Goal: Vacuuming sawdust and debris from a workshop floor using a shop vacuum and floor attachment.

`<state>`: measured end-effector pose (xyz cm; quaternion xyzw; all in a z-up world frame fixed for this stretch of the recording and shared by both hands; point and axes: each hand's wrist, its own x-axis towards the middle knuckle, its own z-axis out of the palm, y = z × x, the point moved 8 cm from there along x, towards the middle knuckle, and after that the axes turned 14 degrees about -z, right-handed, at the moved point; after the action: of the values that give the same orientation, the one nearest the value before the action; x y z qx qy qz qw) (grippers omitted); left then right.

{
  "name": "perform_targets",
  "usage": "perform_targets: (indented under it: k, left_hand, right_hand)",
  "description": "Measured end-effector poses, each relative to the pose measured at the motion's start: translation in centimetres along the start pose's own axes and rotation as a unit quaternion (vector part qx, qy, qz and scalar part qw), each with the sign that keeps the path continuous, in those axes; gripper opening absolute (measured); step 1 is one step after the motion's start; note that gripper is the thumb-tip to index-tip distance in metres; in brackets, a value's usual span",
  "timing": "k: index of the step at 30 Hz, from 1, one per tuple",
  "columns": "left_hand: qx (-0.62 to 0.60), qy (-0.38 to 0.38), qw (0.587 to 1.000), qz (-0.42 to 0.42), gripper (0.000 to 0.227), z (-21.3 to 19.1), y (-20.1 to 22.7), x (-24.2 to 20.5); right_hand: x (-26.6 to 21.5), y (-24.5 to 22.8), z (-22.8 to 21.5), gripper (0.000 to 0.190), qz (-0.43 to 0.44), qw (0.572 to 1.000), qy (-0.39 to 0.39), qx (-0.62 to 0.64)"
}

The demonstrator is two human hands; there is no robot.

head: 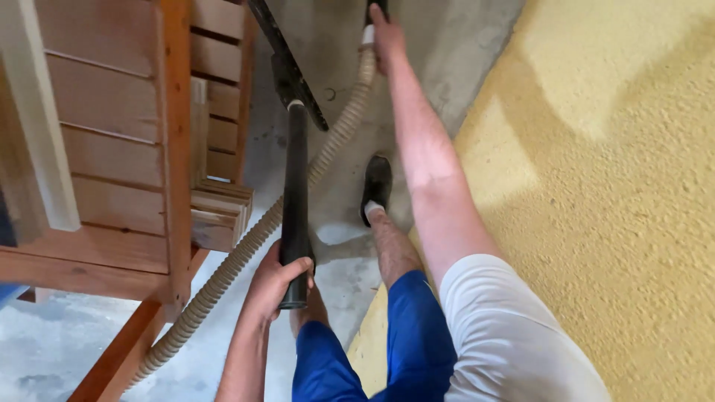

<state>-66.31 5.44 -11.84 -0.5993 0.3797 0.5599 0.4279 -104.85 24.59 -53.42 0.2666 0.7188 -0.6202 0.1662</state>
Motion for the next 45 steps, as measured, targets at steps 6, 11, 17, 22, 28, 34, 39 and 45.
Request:
perform_targets:
  k: [6, 11, 17, 22, 28, 34, 39, 45]
  left_hand:
    - [-0.035, -0.011, 0.999, 0.038, 0.037, -2.0, 1.2, 0.7]
    - [-0.043, -0.003, 0.999, 0.001, 0.045, -2.0, 2.0, 0.4]
    - [-0.059, -0.022, 0.998, -0.021, 0.038, -2.1, 2.1, 0.0]
    - [-0.028, -0.005, 0.999, -0.019, 0.041, -2.2, 2.6, -0.8]
    - [-0.023, -0.007, 0.999, -0.035, 0.039, -2.3, 1.3, -0.8]
    - [-0.048, -0.032, 0.998, 0.022, 0.060, -3.4, -3.7, 0.8]
    - [-0.034, -0.013, 0.999, -0.016, 0.060, -4.0, -7.1, -1.0]
    - [-0.025, -0.019, 0.999, -0.020, 0.058, -6.5, -14.2, -0.7]
  right_hand:
    - [-2.0, -3.6, 2.6, 0.031, 0.008, 0.993, -0.037, 0.109]
    - [-3.9, -6.3, 4.8, 0.046, -0.009, 0.997, -0.053, 0.061]
    - [-1.8, -4.1, 5.5, 0.026, -0.004, 0.993, -0.015, 0.113]
    - [-4.1, -3.0, 4.2, 0.044, 0.031, 0.994, -0.008, 0.107]
    - [-11.7, -2.3, 2.5, 0.056, 0.037, 0.996, -0.073, 0.018]
    - [-25.6, -5.1, 1.2, 0.073, -0.007, 0.976, -0.164, -0.144]
    - [-30.5, 1.3, 0.4, 0.077, 0.050, 0.950, -0.209, -0.225]
    - [-42.6, 1.1, 1.7, 0.085, 0.126, 0.958, -0.215, -0.142]
